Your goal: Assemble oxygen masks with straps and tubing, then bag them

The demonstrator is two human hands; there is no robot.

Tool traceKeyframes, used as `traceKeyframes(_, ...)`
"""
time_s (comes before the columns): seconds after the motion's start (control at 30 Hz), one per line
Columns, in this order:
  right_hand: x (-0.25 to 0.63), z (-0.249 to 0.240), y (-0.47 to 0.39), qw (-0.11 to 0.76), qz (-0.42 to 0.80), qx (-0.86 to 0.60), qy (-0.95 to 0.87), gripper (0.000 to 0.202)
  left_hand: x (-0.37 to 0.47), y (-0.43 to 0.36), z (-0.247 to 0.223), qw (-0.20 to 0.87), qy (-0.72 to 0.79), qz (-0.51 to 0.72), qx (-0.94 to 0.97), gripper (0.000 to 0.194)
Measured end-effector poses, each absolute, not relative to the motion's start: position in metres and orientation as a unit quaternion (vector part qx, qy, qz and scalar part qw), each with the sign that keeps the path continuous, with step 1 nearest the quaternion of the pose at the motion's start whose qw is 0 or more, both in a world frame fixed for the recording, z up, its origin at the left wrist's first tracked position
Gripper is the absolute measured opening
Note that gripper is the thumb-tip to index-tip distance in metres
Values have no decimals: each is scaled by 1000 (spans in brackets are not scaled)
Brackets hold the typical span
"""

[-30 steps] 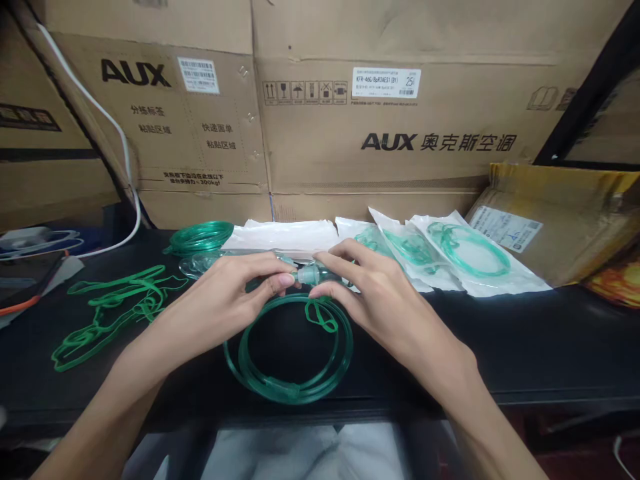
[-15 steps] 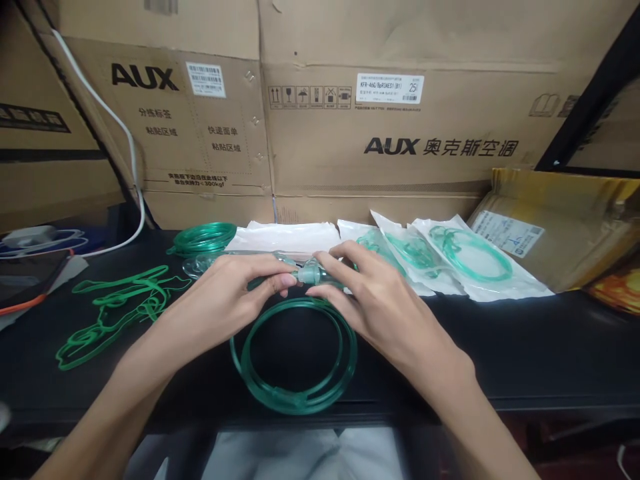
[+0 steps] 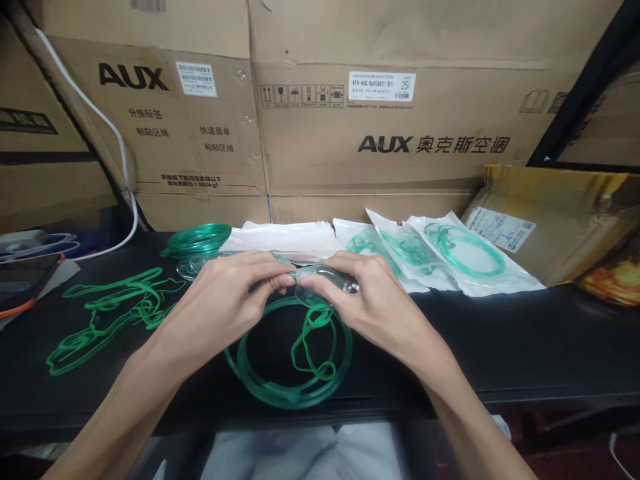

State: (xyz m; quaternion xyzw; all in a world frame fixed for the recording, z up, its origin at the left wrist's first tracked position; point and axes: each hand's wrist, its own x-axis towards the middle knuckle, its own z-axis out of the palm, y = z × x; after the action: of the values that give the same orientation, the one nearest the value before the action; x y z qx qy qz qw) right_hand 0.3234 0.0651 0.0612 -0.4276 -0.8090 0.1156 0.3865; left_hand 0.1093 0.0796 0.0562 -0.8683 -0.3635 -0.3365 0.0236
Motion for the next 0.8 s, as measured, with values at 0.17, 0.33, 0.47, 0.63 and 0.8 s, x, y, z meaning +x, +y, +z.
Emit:
traceKeyframes(0.17,322,58,68,381,259,-467,-755,29,111,81,56,40,-372,-336,-864,23)
traceKeyframes(0.33,328,55,73,336,310,-483,-747,39,107,84,51,-21,-390,-308,-867,23)
traceKeyframes(0.47,331,46,78,280,320,-496,-757,48,95,86,44,-103,-409,-248,-872,23)
traceKeyframes(0.63,330,41,82,310,238,-521,-759,59,79,91,35,-149,-446,-189,-862,37)
traceKeyframes(0.8,337,52,49,393,129,-502,-759,27,71,93,29,-176,-476,-167,-845,41)
